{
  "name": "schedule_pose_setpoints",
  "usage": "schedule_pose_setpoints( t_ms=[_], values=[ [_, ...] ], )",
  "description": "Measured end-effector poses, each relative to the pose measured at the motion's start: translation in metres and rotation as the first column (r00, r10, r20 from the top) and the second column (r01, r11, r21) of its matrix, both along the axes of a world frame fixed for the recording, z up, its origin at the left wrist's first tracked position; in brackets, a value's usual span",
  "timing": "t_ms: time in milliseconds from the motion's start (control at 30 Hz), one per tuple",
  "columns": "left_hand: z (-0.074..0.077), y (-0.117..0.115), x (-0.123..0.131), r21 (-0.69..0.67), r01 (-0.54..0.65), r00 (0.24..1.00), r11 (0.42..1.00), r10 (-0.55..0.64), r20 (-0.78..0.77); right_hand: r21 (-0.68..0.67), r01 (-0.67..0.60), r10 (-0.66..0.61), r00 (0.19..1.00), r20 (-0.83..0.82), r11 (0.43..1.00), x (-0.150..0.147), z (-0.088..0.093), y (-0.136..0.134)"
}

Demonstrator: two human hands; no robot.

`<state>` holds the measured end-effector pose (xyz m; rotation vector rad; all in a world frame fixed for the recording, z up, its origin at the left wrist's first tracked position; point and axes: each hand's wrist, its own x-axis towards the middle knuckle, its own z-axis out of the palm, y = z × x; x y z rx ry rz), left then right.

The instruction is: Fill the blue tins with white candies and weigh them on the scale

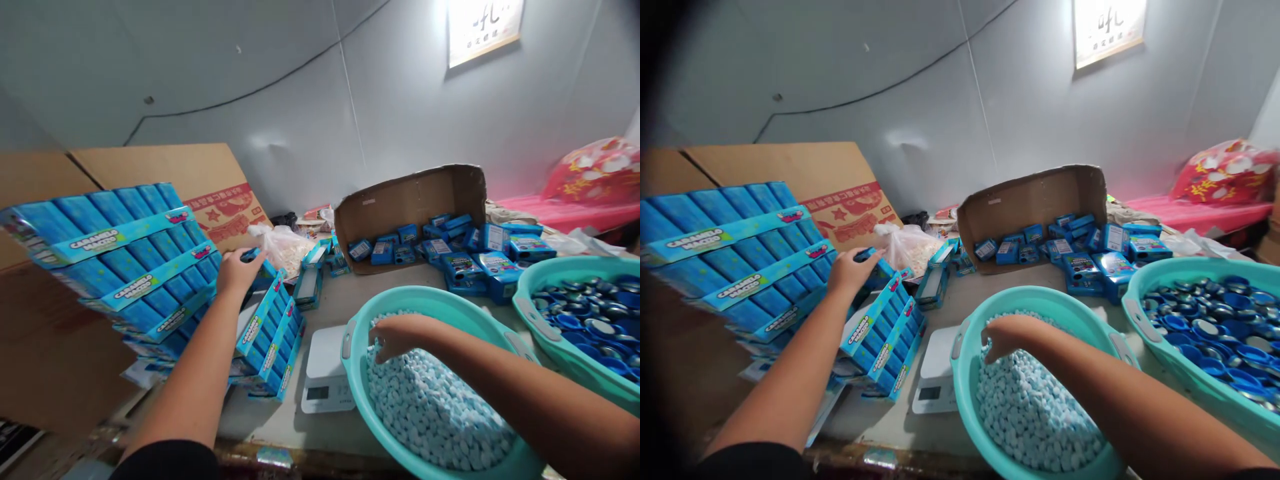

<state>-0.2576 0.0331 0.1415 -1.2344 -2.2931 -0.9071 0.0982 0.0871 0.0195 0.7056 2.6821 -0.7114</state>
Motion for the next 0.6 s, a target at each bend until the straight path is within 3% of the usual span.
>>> schedule_pose_setpoints(
  t_ms=[167,433,600],
  values=[
    [-0.009,-0.005,-0.005,0.004,-0.012,1.0,1.0,0.012,-0.012,-0.009,-0.013,0.014,1.0,0.018,1.0,-0.002,-0.001,0.003],
    [-0.024,0.003,-0.013,-0.164,-0.003,0.998,0.986,0.013,0.057,-0.016,-0.014,0.014,1.0,-0.012,1.0,0.001,0.0,0.001],
    [-0.021,0.005,-0.01,-0.198,-0.069,0.987,0.978,0.096,0.129,-0.014,-0.005,0.005,1.0,0.019,1.0,-0.001,-0.003,0.003]
  ],
)
